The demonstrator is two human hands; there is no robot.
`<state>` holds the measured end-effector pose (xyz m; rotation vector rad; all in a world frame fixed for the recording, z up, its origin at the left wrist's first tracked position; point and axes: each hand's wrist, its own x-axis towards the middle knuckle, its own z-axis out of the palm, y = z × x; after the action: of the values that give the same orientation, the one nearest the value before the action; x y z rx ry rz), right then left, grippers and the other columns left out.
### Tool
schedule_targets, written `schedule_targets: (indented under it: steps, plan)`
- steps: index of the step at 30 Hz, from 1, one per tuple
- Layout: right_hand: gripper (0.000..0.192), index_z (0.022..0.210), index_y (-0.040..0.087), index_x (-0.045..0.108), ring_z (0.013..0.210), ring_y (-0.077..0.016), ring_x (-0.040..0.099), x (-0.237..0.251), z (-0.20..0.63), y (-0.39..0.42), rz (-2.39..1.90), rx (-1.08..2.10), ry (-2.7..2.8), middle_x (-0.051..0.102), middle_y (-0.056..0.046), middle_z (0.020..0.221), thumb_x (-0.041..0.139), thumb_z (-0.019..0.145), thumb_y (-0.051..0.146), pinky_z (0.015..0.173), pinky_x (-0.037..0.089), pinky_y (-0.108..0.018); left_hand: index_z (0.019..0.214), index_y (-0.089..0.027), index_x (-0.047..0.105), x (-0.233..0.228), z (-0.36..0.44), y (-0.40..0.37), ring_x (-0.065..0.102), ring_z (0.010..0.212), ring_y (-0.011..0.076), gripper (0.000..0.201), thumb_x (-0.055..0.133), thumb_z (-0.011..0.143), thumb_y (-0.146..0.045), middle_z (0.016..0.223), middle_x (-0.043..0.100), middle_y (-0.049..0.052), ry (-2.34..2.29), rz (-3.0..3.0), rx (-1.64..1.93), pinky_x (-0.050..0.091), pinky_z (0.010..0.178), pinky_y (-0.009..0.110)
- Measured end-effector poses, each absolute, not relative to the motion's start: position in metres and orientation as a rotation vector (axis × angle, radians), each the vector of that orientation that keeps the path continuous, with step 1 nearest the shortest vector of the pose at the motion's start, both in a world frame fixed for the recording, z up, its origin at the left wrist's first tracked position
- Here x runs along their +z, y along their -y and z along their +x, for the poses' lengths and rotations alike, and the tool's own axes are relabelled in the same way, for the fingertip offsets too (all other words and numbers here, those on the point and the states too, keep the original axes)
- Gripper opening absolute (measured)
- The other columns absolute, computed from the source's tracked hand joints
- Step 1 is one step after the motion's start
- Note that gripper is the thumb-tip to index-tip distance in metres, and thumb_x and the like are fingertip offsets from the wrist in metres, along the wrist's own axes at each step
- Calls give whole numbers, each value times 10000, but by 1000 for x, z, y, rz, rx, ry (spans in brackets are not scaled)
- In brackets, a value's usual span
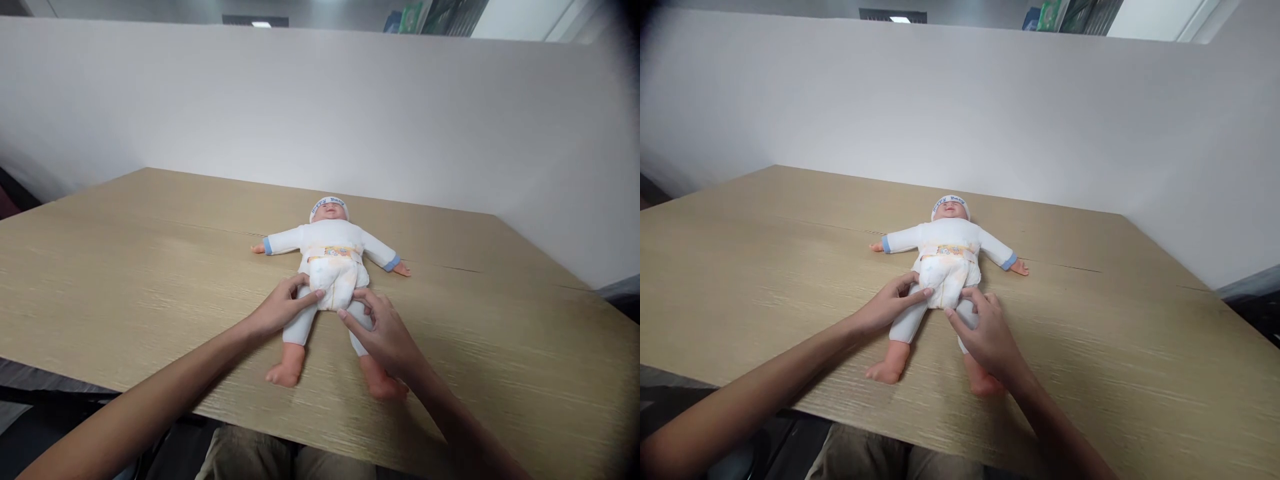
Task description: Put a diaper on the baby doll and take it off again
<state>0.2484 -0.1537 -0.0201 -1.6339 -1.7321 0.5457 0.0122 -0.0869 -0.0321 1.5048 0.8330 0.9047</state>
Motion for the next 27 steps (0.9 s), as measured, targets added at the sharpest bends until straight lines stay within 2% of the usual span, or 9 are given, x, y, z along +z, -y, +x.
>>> schedule_targets:
  steps: [7,10,15,18,22,27]
  plan:
    - [481,1110,240,599,816,-240,648,-15,249,147,-1607,683,1451,788,-73,1041,764,858,616,761,479,-375,1114,-186,676,-31,6,79,629,961,221,448,805,910,-562,1077,710,65,-773,1303,807,472,815,312]
    - [500,1103,242,632,797,-243,663,-10,255,147,-1681,676,1432,810,-65,1007,773,848,649,734,475,-369,1140,-184,691,-32,5,78,640,989,235,444,791,921,-558,1117,720,81,-786,1351,813,486,839,331]
    - [425,990,248,756,750,-235,657,-5,256,149,-1704,593,1566,816,-62,1012,722,892,660,716,467,-370,1126,-185,710,-29,5,81,617,962,234,400,756,948,-540,1092,719,73,-902,1576,832,465,833,335]
    - [389,981,246,783,756,-245,635,-7,250,149,-1674,564,1659,803,-60,968,704,912,620,729,460,-378,1110,-181,730,-27,5,81,621,955,242,400,726,965,-553,1078,732,75,-901,1643,821,464,822,338]
    - [339,959,238,777,934,-286,647,-16,244,148,-1567,560,1702,774,-68,1004,687,929,563,797,468,-376,1135,-181,755,-27,3,77,657,1059,275,409,724,969,-553,1177,754,100,-807,1562,796,497,879,355]
    - [432,964,208,726,721,-202,528,-23,243,148,-1543,842,1519,638,-15,815,679,931,636,640,402,-317,1092,-166,745,-28,3,74,676,1031,279,425,773,929,-558,1123,762,114,-786,1363,821,516,856,362]
